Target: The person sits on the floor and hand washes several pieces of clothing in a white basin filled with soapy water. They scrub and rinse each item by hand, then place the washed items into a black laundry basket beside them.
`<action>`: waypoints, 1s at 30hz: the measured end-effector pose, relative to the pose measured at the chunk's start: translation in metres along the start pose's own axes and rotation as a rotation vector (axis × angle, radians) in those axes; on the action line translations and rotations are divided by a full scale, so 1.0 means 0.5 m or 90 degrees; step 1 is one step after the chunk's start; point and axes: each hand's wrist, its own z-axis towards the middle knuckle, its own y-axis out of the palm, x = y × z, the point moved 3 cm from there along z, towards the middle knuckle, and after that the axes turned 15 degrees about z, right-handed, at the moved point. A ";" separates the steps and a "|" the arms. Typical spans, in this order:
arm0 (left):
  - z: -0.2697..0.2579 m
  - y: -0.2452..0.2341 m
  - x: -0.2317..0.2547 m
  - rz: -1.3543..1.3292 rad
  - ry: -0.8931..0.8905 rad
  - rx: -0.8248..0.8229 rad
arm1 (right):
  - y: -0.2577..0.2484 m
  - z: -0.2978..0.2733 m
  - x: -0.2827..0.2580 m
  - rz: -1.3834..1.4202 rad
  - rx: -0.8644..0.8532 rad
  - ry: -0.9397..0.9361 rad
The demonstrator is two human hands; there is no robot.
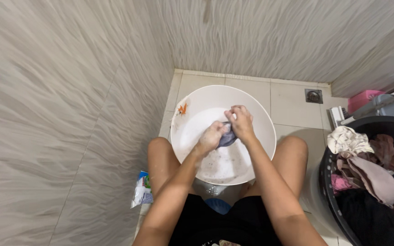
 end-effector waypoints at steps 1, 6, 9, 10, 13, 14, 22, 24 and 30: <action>0.006 -0.010 0.012 0.046 0.082 0.008 | 0.001 0.000 -0.008 0.048 0.007 -0.038; 0.017 -0.046 0.055 0.277 0.265 0.000 | 0.021 -0.028 0.009 0.335 -0.303 0.439; -0.004 -0.105 0.052 0.295 0.119 -0.072 | -0.044 -0.031 0.041 0.307 -0.437 0.422; -0.016 -0.132 0.046 0.264 0.076 -0.071 | -0.076 -0.042 0.059 0.324 -0.464 0.430; -0.058 -0.170 0.020 0.003 -0.005 -0.075 | -0.162 -0.066 0.101 0.562 -0.466 0.455; -0.065 -0.164 0.015 -0.190 0.000 -0.079 | -0.167 -0.075 0.099 0.705 -0.417 0.417; 0.032 0.068 -0.032 -0.614 -0.248 0.006 | 0.115 -0.172 -0.037 -0.041 0.030 -0.320; 0.034 0.087 -0.025 -0.564 -0.221 0.012 | 0.106 -0.134 0.004 0.011 0.125 -0.156; -0.088 0.089 0.032 -0.393 -0.101 -0.142 | -0.030 -0.007 0.167 -0.045 0.162 0.144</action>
